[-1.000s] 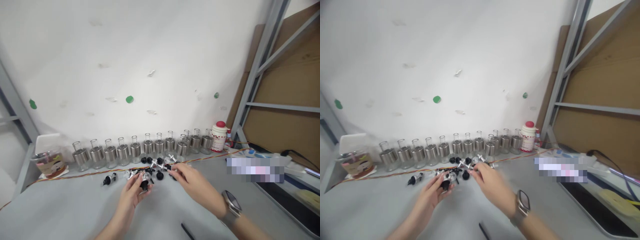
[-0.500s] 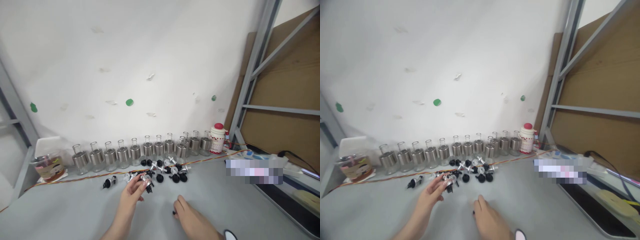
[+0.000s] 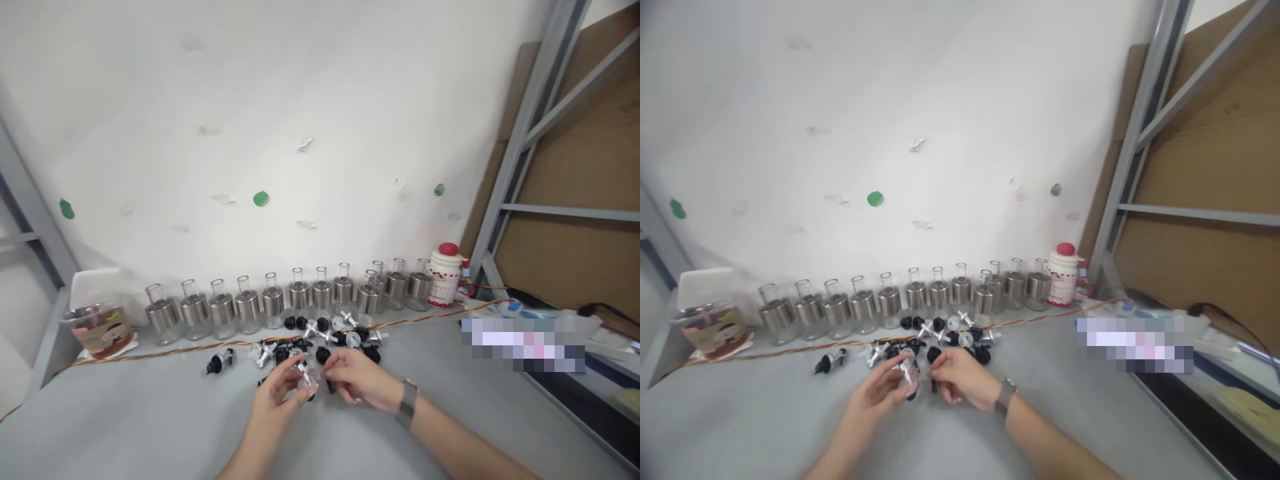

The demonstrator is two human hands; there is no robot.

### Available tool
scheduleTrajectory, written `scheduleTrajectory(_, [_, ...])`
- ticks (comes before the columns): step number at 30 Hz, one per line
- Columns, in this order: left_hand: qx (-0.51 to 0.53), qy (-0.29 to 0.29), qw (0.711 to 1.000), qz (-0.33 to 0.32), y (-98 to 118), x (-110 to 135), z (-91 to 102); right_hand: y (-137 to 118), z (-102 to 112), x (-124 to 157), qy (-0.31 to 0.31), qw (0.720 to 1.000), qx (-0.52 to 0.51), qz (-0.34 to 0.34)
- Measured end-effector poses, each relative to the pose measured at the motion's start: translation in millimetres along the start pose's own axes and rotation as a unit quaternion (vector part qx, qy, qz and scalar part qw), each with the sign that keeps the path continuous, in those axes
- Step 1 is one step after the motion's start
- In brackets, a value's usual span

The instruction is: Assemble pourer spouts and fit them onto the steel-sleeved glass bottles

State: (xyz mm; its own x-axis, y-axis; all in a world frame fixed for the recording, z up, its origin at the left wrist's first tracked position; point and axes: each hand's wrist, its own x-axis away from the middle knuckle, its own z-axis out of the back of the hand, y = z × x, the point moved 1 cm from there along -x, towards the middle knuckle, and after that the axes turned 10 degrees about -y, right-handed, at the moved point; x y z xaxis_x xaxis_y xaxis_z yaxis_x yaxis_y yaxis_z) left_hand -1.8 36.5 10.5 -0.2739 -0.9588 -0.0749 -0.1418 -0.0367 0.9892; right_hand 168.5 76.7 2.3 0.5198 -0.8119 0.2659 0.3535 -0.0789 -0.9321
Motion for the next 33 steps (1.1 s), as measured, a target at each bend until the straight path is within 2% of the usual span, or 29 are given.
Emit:
scheduleTrajectory(3, [0.024,0.005,0.999,0.03,0,-1,0.4,-3,-2,2,0.017,0.993,-0.11,0.044])
scheduleTrajectory(6, [0.031,0.009,0.997,0.071,-2,-3,2.7,-5,-7,3,0.007,0.97,-0.232,0.074])
scheduleTrajectory(8, [0.006,0.008,0.997,0.077,-5,-3,4.1,-5,-10,4,0.01,0.959,-0.272,0.081])
scheduleTrajectory(11, [-0.118,-0.005,0.992,0.044,-8,0,4.5,-4,-10,4,0.068,0.958,-0.262,0.098])
scheduleTrajectory(15, [-0.334,-0.019,0.941,-0.053,-2,8,1.4,-3,-7,4,0.151,0.952,-0.233,0.125])
scheduleTrajectory(17, [-0.388,-0.028,0.918,-0.078,0,11,-0.5,-3,-7,3,0.145,0.951,-0.241,0.128])
scheduleTrajectory(19, [-0.41,-0.025,0.909,-0.073,0,13,-1.4,-3,-7,2,0.128,0.95,-0.256,0.127])
scheduleTrajectory(25, [-0.387,-0.037,0.921,-0.017,-10,12,-2.2,-4,-8,3,0.091,0.937,-0.311,0.132])
scheduleTrajectory(28, [-0.345,-0.034,0.938,-0.003,-10,11,-3.2,-9,-10,6,0.071,0.933,-0.316,0.156])
scheduleTrajectory(31, [-0.272,-0.03,0.962,0.011,-10,9,-4.3,-12,-15,8,0.019,0.929,-0.32,0.183])
scheduleTrajectory(33, [-0.229,-0.036,0.973,0.022,-12,7,-5.1,-12,-19,9,-0.021,0.932,-0.316,0.176])
